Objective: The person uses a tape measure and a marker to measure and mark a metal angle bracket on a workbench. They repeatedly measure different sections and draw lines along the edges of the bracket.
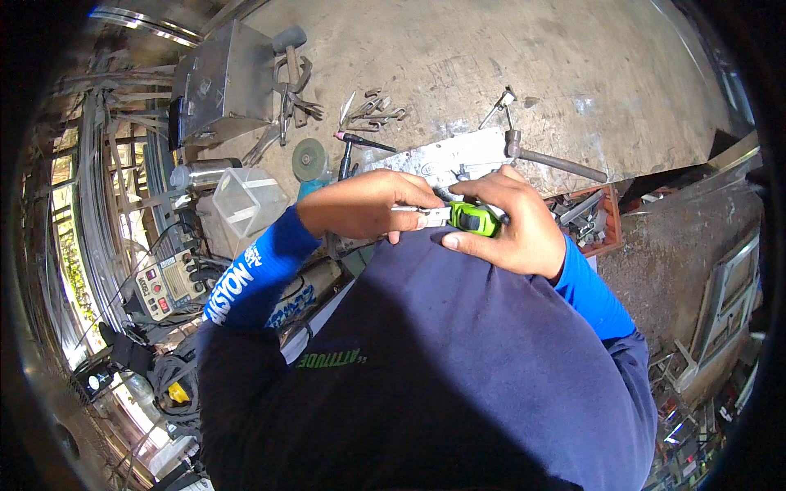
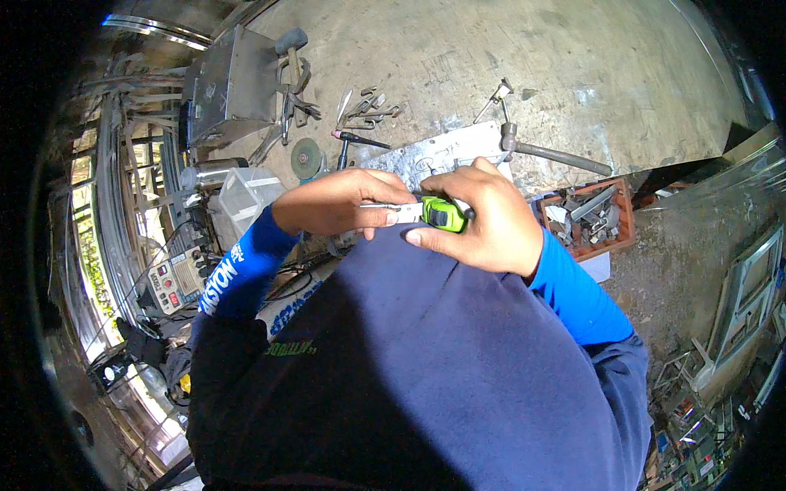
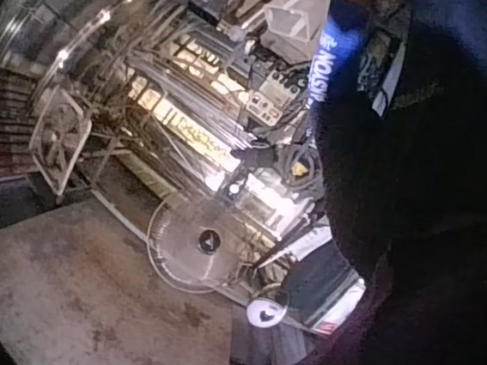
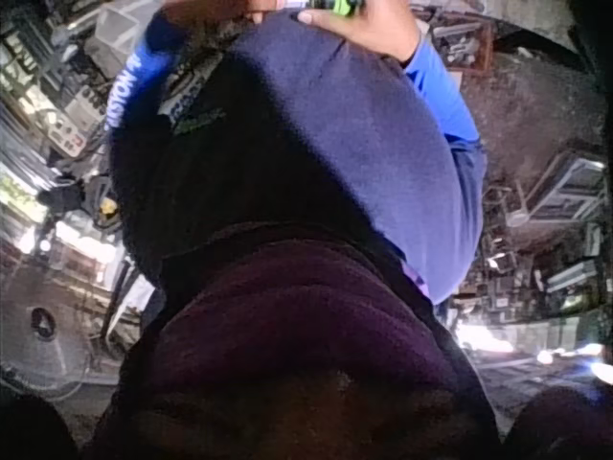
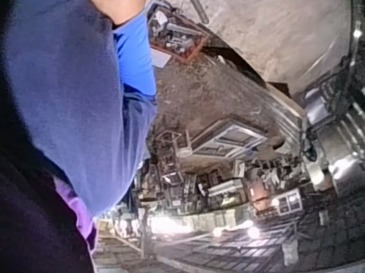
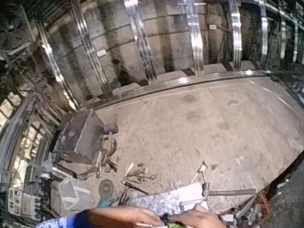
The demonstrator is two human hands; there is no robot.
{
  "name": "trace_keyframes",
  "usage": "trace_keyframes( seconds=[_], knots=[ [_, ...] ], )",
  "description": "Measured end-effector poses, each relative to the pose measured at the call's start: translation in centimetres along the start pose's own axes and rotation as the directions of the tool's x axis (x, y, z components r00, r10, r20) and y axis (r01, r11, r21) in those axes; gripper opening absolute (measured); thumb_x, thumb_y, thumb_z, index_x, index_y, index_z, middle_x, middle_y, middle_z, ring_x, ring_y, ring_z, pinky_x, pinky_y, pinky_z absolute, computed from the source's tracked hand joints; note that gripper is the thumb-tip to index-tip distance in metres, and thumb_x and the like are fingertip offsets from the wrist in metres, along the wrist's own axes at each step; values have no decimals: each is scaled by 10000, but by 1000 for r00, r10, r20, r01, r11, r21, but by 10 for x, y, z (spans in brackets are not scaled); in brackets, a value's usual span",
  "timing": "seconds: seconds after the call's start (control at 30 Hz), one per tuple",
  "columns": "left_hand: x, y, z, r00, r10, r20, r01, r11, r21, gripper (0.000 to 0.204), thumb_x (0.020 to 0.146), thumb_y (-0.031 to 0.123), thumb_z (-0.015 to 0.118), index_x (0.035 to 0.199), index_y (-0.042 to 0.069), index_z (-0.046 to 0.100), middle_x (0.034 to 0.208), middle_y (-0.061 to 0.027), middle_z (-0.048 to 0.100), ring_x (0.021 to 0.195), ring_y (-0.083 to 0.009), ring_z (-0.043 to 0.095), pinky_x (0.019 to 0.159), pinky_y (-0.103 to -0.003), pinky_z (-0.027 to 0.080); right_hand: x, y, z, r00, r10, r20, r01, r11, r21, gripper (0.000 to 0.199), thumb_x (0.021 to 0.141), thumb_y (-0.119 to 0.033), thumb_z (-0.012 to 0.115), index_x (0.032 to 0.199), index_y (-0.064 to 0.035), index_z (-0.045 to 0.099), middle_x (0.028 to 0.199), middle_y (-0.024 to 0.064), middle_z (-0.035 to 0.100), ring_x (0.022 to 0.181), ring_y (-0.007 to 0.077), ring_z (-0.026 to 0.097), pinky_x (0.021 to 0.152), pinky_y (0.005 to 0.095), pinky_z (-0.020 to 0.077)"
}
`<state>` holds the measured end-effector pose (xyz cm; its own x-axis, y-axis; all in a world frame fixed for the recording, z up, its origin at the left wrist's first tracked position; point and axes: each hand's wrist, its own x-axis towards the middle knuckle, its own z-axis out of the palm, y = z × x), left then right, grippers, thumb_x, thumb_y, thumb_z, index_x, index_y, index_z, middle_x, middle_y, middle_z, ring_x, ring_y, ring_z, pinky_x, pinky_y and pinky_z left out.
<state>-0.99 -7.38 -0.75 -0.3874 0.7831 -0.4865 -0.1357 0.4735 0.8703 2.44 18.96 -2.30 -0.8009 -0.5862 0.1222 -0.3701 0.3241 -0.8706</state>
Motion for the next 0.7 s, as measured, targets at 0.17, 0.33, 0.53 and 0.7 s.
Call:
trace_keyframes(
  seconds=[0.17, 0.33, 0.53, 0.7],
  knots=[
    [-7, -5, -24, 993, 112, 43, -119, 950, 289, 349, 958, 104, 617, 1287, -7, 657, 1168, -143, 662, 977, -239, 661, 847, -359, 558, 8, 25, 6, 995, 65, 79, -69, 996, 56, 326, 780, -252, 786, 1050, -71, 776, 876, 164, 711, 865, 344, 666, 818, 428, 526],
    [-21, -55, -72, 987, -62, -151, 86, 985, 153, 381, 924, 18, 640, 1304, 23, 658, 1072, -84, 684, 939, -183, 665, 820, -324, 544, 0, 67, -15, 953, 295, 66, -290, 954, -70, 281, 809, -166, 759, 1071, -69, 785, 987, 147, 739, 922, 274, 672, 854, 376, 525],
    [33, -141, -87, 920, -155, -361, 285, 895, 343, 358, 950, -23, 580, 1293, 37, 664, 933, -123, 740, 770, -170, 719, 709, -336, 556, -36, 139, -5, 937, 348, 22, -345, 914, 213, 272, 815, -186, 746, 1056, -66, 787, 1005, 176, 752, 969, 304, 708, 914, 372, 531],
    [61, -191, -117, 664, 244, -707, 509, 546, 666, 437, 841, 67, 709, 1277, 55, 671, 1139, -222, 709, 1053, -391, 682, 901, -480, 541, -65, 159, 1, 838, 496, -230, -494, 867, 70, 260, 819, -167, 749, 1054, -60, 784, 1030, 170, 752, 999, 306, 709, 930, 394, 528]
  ],
)
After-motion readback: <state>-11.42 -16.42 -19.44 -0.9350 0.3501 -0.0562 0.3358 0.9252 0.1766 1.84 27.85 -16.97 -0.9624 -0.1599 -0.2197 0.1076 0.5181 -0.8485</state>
